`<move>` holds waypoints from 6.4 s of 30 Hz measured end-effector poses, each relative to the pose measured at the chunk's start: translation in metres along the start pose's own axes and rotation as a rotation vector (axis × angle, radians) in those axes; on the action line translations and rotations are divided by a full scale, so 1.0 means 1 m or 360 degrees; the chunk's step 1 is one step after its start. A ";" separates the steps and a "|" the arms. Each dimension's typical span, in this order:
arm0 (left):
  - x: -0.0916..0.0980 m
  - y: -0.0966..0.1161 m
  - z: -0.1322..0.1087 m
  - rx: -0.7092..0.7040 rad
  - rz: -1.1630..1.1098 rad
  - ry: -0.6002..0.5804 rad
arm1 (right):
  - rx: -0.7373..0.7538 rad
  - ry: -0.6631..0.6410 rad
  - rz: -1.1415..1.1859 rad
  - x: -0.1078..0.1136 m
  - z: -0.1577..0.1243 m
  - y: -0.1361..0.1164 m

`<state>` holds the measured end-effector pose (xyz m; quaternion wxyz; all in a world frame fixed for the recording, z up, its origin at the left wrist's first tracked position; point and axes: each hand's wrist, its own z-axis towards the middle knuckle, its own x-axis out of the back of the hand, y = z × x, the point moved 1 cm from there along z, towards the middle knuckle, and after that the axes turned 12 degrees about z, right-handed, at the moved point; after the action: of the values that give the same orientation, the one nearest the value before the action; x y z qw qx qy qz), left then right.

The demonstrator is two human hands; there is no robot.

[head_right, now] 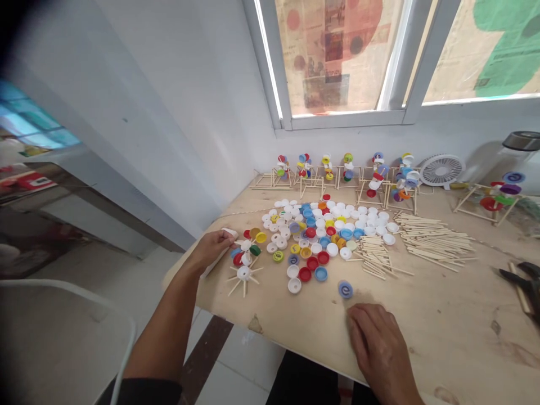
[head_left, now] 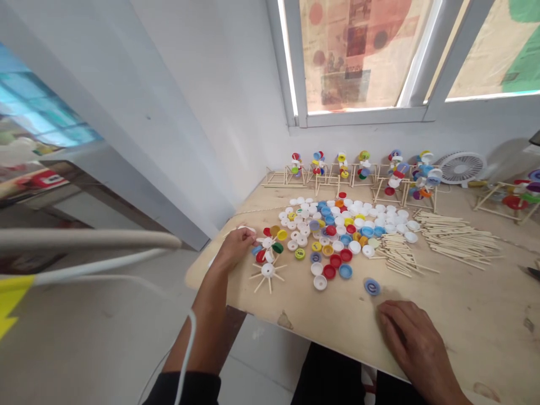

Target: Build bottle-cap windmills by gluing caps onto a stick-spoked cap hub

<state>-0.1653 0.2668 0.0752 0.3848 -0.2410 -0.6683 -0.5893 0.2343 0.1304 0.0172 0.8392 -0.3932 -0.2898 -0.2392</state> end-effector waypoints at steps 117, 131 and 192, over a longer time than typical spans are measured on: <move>-0.097 0.136 -0.201 -0.0966 0.0204 0.0786 | -0.0932 0.0147 0.1423 0.009 0.030 -0.076; -0.101 0.125 -0.181 0.0263 -0.1575 0.0133 | -0.0994 0.0406 0.1832 0.000 0.024 -0.066; -0.129 0.115 -0.157 0.0353 -0.1783 -0.0502 | -0.0954 -0.0303 -0.1208 0.244 -0.084 0.164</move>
<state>0.0357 0.1524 0.0429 -0.0661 0.1054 -0.8004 -0.5865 0.5380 0.1156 0.0521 0.5126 -0.5041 -0.4064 -0.5639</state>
